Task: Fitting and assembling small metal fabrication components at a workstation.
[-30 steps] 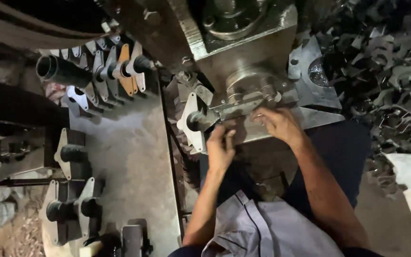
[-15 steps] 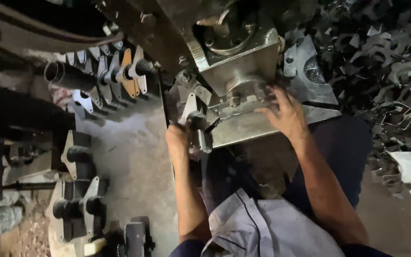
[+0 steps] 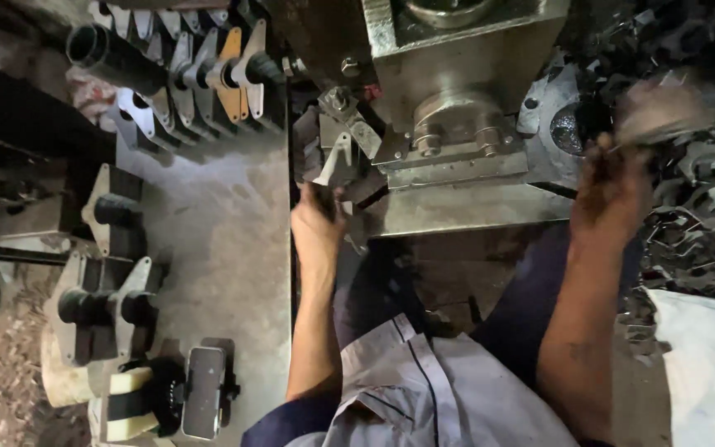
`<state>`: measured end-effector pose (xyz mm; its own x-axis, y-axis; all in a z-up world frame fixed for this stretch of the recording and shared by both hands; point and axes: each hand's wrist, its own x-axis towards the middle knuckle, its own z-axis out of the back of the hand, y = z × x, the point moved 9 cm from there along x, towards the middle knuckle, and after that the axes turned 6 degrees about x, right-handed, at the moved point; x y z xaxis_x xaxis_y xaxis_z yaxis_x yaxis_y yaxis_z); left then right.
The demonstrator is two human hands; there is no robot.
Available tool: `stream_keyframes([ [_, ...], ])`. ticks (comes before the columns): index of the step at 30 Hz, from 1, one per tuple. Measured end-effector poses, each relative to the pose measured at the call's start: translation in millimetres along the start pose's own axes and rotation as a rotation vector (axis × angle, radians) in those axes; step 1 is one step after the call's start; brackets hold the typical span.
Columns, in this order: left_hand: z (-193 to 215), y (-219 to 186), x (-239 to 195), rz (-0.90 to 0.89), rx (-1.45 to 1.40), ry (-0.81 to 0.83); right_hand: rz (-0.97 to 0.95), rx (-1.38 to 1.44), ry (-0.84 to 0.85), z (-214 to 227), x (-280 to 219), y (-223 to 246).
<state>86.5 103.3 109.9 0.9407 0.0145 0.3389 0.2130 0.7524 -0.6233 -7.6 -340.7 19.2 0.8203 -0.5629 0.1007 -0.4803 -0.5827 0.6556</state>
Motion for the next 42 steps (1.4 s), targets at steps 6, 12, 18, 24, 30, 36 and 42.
stream_keyframes([
  [6,-137,28,-54,0.396,-0.624,0.198,-0.564,-0.494,0.149,-62,-81,-107],
  [12,-165,12,-21,0.577,-0.686,0.187,-0.626,-0.456,0.006,-79,-98,-175],
  [18,-148,10,-24,0.546,-0.672,0.254,-0.560,-0.458,-0.037,-84,-77,-175],
  [24,-133,0,-84,0.364,-0.670,0.182,-0.558,-0.437,-0.051,-88,-77,-172],
  [30,-131,8,-101,0.318,-0.609,0.091,-0.621,-0.458,-0.088,-72,-78,-180],
  [36,-105,-18,-95,-0.031,-0.441,-0.048,-0.585,-0.284,-0.054,-115,-69,-137],
  [42,-94,-79,-51,-0.390,-0.148,-0.071,-0.523,-0.022,0.129,-70,-62,-134],
])
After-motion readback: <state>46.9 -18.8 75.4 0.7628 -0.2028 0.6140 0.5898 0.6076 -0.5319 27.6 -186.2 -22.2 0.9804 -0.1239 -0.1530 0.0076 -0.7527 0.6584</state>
